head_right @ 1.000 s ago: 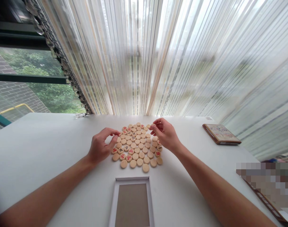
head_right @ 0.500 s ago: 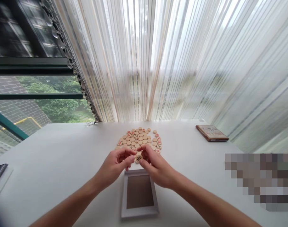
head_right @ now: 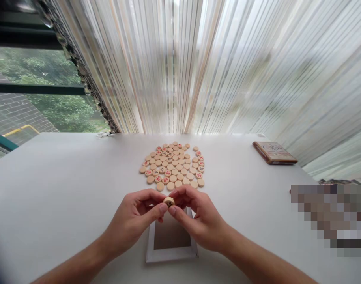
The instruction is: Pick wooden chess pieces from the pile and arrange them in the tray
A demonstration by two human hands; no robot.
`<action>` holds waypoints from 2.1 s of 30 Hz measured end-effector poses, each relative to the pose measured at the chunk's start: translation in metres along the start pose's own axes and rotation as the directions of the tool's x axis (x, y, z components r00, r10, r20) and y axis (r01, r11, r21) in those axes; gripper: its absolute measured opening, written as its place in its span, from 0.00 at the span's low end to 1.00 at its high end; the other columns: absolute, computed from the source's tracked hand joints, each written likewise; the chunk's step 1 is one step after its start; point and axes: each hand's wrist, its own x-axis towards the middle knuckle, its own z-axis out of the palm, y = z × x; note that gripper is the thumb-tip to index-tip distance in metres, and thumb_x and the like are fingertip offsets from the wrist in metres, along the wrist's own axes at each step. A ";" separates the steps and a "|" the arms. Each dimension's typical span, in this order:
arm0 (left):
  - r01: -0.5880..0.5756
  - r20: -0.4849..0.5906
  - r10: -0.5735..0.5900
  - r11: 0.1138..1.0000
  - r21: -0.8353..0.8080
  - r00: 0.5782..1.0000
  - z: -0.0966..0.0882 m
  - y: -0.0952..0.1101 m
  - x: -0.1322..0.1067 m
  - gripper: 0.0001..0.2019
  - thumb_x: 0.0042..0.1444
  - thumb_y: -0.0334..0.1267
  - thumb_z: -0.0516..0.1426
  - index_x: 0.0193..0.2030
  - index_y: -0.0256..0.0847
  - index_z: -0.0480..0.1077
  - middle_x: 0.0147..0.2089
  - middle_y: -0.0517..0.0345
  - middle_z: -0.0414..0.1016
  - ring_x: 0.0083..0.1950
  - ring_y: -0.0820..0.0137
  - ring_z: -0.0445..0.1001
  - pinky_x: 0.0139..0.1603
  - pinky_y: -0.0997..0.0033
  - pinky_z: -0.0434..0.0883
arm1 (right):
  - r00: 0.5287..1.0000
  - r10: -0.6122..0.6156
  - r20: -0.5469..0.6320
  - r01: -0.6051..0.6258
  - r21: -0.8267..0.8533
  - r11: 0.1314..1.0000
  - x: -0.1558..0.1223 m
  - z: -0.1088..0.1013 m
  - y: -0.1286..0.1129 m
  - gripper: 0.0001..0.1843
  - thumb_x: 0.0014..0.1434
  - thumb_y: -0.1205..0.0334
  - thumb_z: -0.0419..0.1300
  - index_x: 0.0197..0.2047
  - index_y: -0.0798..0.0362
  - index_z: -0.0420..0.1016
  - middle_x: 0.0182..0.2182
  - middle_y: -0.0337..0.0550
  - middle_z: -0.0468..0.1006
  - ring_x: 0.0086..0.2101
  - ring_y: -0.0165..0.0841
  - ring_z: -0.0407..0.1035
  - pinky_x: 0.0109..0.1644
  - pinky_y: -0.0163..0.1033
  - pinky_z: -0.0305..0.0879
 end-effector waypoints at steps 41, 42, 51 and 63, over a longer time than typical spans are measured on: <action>-0.031 0.067 0.037 0.995 -0.090 0.997 0.007 -0.002 -0.006 0.17 0.63 0.31 0.67 0.58 0.44 0.82 0.42 0.54 0.89 0.39 0.63 0.88 0.46 0.66 0.86 | 0.948 0.307 0.083 -0.308 0.481 0.821 0.002 0.002 -0.010 0.17 0.56 0.62 0.78 0.42 0.56 0.78 0.24 0.37 0.82 0.22 0.26 0.76 0.28 0.29 0.75; -0.072 0.060 0.073 0.997 -0.025 0.995 0.006 -0.003 -0.006 0.17 0.63 0.31 0.67 0.57 0.45 0.83 0.42 0.54 0.89 0.39 0.64 0.88 0.45 0.68 0.86 | 0.940 0.330 0.083 -0.329 0.474 0.817 0.002 0.002 -0.011 0.18 0.54 0.62 0.79 0.40 0.56 0.77 0.22 0.36 0.81 0.21 0.26 0.75 0.27 0.29 0.75; -0.331 0.109 0.312 0.891 0.310 0.944 0.004 -0.002 -0.006 0.19 0.62 0.26 0.66 0.58 0.47 0.83 0.43 0.57 0.89 0.40 0.69 0.86 0.45 0.75 0.81 | 0.926 0.366 0.094 -0.370 0.429 0.824 -0.001 0.002 -0.010 0.20 0.51 0.55 0.80 0.33 0.56 0.75 0.22 0.37 0.80 0.18 0.25 0.71 0.23 0.30 0.72; -0.250 0.032 0.250 0.940 0.232 0.968 0.006 -0.001 -0.007 0.16 0.62 0.29 0.67 0.55 0.47 0.84 0.40 0.56 0.88 0.39 0.68 0.85 0.43 0.74 0.81 | 0.963 0.254 0.087 -0.268 0.346 0.899 -0.003 0.001 -0.016 0.15 0.62 0.53 0.74 0.38 0.56 0.78 0.26 0.39 0.80 0.25 0.27 0.74 0.30 0.31 0.74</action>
